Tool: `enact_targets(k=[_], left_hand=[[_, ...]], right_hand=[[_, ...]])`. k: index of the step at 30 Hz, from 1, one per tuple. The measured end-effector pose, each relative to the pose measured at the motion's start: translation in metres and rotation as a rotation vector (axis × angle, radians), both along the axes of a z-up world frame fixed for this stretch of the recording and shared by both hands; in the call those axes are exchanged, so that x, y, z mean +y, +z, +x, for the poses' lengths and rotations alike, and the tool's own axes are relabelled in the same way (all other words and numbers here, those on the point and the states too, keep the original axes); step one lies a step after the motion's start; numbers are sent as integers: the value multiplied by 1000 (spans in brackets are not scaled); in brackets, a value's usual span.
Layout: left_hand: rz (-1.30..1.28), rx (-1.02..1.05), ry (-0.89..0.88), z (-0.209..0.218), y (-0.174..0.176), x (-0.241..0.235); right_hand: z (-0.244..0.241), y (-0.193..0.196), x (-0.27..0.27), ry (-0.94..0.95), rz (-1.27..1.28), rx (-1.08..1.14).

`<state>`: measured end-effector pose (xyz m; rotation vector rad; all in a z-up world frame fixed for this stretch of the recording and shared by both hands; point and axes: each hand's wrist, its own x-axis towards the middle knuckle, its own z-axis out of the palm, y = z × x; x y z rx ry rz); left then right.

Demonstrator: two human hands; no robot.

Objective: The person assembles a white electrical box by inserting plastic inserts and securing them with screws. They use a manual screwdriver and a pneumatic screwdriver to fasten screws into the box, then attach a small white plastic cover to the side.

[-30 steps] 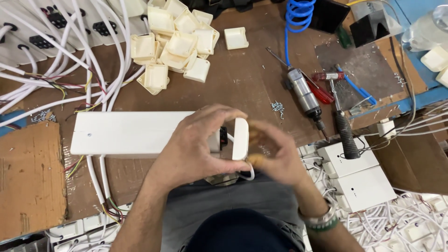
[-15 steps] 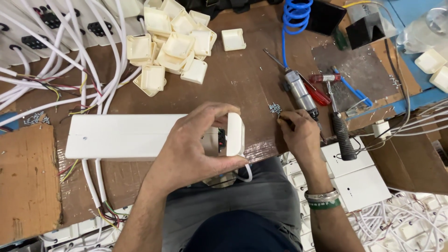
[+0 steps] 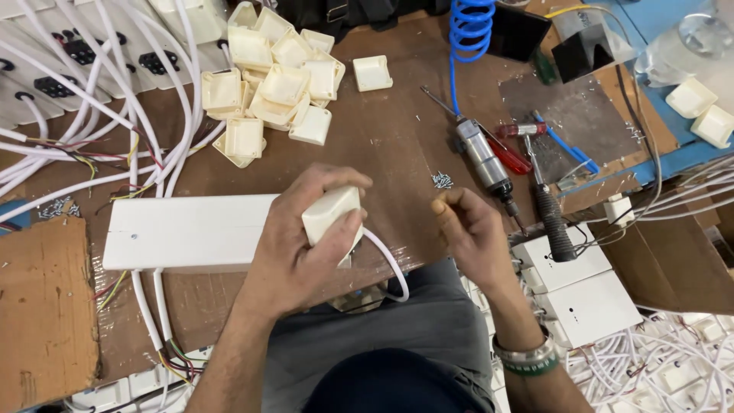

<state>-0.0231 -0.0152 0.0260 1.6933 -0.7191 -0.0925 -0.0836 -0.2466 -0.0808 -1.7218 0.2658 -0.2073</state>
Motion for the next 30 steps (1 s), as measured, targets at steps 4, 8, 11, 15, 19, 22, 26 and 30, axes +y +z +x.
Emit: enact_targets(k=[4, 8, 11, 15, 19, 22, 26, 30], left_hand=[[-113, -46, -67, -4, -17, -13], [12, -83, 11, -18, 5, -26], [33, -133, 48, -22, 9, -28], [20, -145, 35, -24, 6, -29], [-8, -178, 57, -24, -3, -33], [-11, -286, 85, -12, -19, -30], [-17, -144, 223, 5, -12, -13], [-170, 61, 266, 15, -15, -5]], right_hand=[[-12, 43, 18, 182, 184, -189], [-16, 59, 25, 307, 368, -234], [-16, 56, 21, 328, 448, -209], [-17, 41, 21, 363, 687, -226], [-13, 37, 23, 344, 803, -238], [4, 37, 5, 375, 490, -327], [44, 24, -61, -129, -829, -328], [63, -45, -144, -10, -1170, 149]])
